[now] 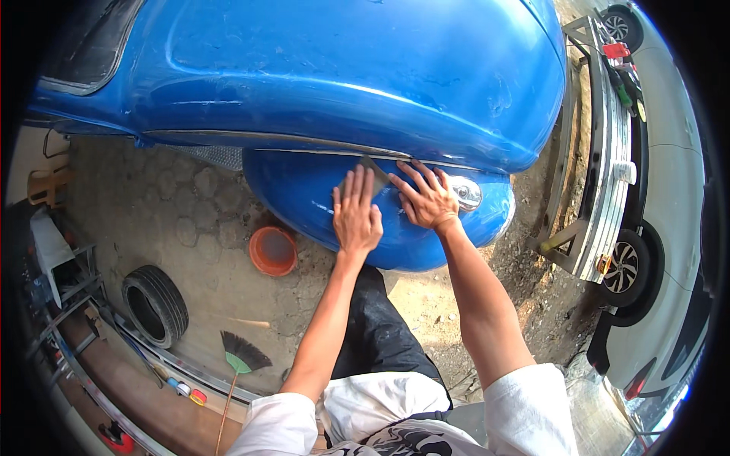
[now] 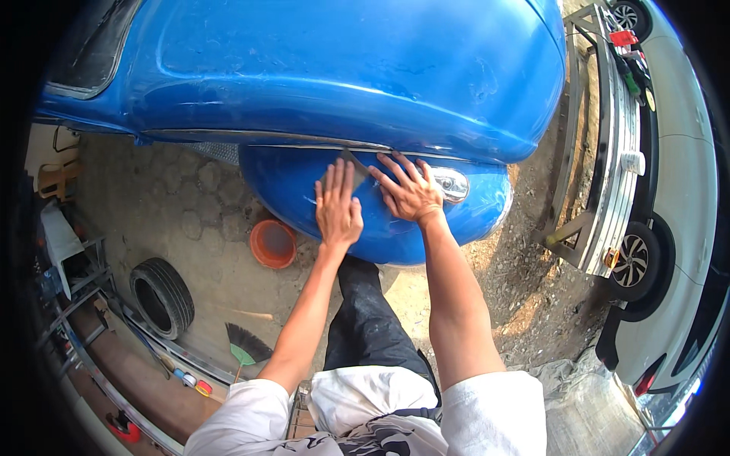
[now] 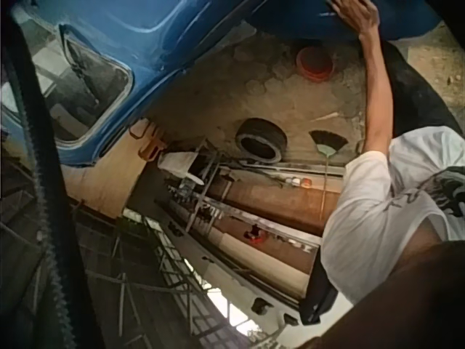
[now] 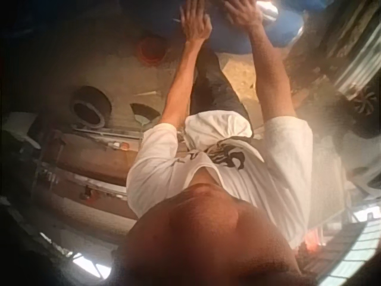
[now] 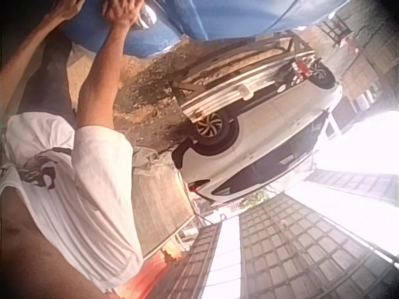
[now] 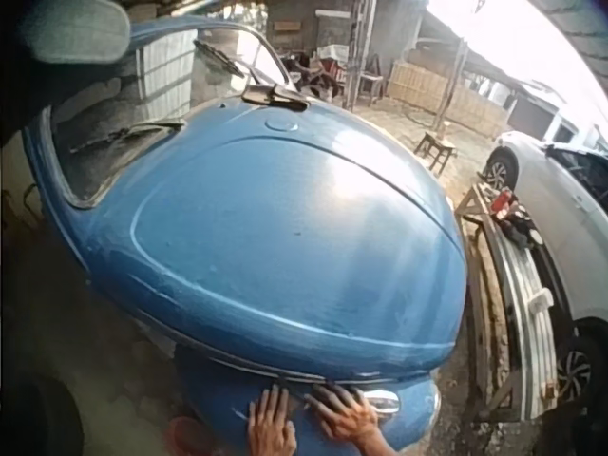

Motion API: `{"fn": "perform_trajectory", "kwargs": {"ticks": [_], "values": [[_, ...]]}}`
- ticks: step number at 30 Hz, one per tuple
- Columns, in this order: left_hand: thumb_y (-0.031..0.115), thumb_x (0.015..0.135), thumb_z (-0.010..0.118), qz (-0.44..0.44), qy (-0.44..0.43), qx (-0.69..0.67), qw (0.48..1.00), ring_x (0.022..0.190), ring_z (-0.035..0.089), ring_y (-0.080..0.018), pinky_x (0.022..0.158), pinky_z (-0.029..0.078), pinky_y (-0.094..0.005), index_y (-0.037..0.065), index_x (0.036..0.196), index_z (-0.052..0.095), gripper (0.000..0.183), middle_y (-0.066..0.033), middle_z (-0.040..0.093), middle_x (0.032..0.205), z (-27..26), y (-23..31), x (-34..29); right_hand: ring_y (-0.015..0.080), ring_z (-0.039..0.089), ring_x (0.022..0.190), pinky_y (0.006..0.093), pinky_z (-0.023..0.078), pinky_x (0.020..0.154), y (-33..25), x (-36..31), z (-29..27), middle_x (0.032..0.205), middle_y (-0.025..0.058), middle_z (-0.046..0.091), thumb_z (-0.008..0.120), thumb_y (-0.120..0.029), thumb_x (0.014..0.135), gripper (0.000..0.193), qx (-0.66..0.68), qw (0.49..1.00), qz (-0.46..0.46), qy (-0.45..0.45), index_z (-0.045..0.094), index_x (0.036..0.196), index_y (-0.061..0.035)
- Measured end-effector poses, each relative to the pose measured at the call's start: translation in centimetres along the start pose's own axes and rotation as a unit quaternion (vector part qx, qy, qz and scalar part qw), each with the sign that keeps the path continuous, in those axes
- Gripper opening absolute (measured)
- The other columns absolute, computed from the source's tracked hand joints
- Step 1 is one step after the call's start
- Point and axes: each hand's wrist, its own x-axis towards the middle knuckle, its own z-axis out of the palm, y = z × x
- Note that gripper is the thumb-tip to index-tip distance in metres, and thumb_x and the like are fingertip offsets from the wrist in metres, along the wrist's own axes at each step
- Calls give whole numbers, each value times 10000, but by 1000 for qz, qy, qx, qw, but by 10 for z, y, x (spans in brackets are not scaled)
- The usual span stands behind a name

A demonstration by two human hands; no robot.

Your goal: The person dips sandpaper into a bucket of water and sands the exterior panels of a car by hand.

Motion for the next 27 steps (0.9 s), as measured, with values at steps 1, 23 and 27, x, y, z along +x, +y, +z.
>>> {"fn": "perform_trajectory", "kwargs": {"ticks": [1, 23, 27], "values": [[218, 877, 403, -45, 19, 8, 999, 1491, 186, -312, 1197, 100, -529, 80, 1541, 260, 692, -130, 231, 1607, -6, -6, 13, 191, 434, 1343, 516, 386, 1041, -3, 0, 0, 1483, -38, 447, 576, -348, 884, 507, 6, 1000, -2, 1, 503, 1386, -353], [194, 903, 648, -4, 226, 189, 955, 904, 704, -341, 760, 572, -383, 40, 993, 683, 182, -137, 726, 1030, -21, -33, 13, 220, 398, 1370, 544, 366, 1059, -4, 4, 0, 1498, -19, 424, 565, -336, 874, 541, 27, 999, -13, -14, 481, 1408, -350], [192, 931, 620, -239, 132, -27, 962, 779, 716, -336, 631, 560, -377, 37, 947, 569, 164, -144, 725, 870, -41, -16, 11, 234, 395, 1372, 549, 363, 1059, 6, -4, 1, 1497, -14, 423, 566, -337, 875, 545, 13, 999, -4, -32, 478, 1413, -343]]}}
